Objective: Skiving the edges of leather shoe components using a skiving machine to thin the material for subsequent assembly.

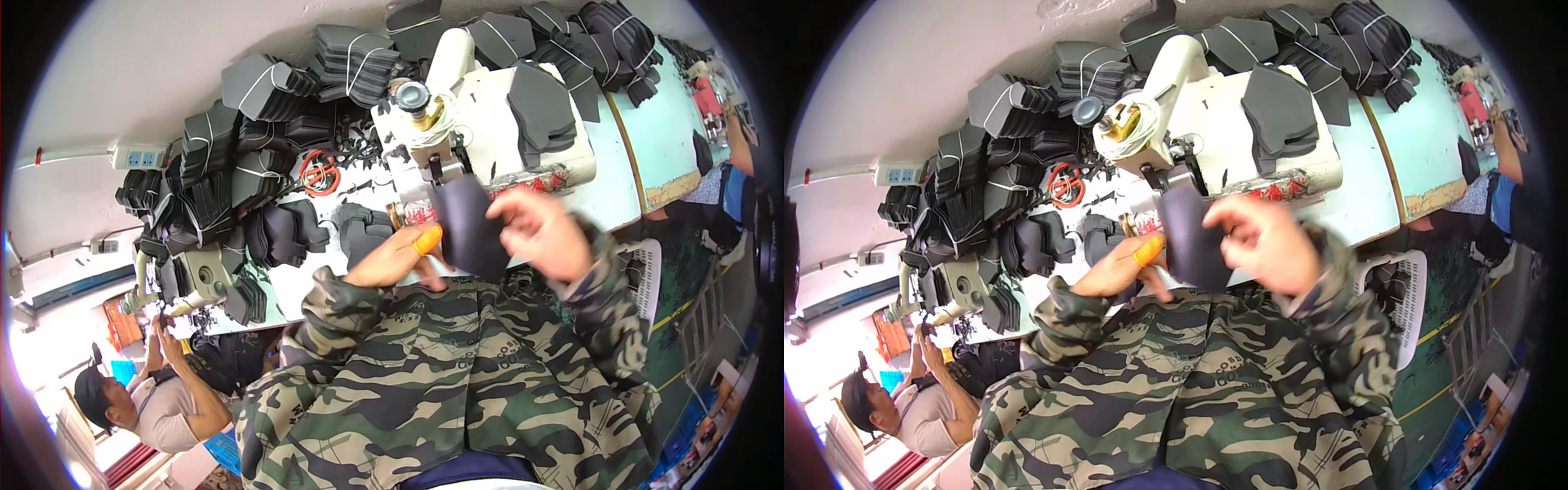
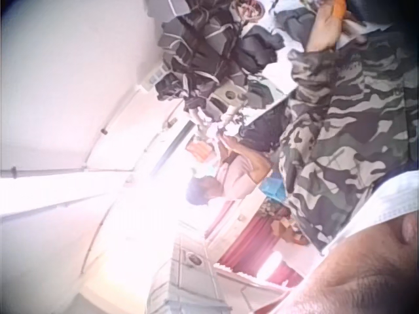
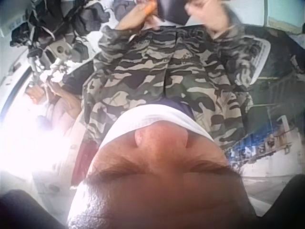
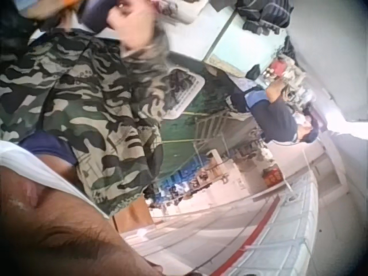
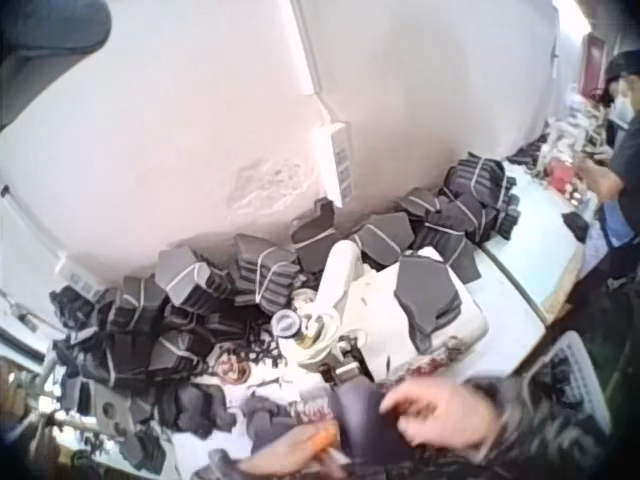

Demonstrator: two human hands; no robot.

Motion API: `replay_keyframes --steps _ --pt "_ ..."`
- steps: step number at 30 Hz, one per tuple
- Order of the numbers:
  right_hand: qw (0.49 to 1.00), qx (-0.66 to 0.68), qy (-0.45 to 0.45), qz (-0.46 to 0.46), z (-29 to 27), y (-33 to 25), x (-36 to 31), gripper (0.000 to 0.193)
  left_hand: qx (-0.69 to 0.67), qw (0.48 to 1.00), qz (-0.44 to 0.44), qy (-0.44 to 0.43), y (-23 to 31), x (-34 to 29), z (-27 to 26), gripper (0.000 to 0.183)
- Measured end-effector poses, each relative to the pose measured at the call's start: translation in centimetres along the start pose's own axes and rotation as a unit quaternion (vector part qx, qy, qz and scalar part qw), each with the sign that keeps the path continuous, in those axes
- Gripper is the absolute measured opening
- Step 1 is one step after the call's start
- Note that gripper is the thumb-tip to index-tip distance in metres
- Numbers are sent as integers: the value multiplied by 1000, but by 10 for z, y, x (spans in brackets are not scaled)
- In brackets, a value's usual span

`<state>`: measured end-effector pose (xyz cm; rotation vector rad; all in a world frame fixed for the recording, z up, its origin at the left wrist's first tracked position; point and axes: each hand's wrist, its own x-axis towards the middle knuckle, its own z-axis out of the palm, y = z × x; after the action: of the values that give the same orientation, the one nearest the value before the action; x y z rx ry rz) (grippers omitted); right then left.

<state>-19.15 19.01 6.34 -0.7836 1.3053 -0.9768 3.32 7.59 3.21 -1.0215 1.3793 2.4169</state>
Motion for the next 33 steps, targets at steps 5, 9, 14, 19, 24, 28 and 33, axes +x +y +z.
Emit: replay_keyframes --steps 5,9,14,19,24,28,33 --pt "987 146 -24 60 44 40 8 37 117 987 -74 88 6 -2 -31 26" --pt "985 140 -77 69 59 52 28 37 383 914 10 133 15 -1 -48 27" --pt "988 149 -32 33 62 55 37 39 440 885 21 150 33 19 -55 31" --pt "981 172 93 9 43 63 16 64 561 807 115 144 46 60 -59 27" --pt "990 -86 102 -45 -5 55 39 19 478 852 97 189 42 48 -45 27" --pt "733 -457 291 -412 -77 -22 44 35 665 706 82 229 -30 -6 -91 41" --pt "661 -629 331 -241 -99 22 35 41 661 713 70 223 -86 -4 -109 35"
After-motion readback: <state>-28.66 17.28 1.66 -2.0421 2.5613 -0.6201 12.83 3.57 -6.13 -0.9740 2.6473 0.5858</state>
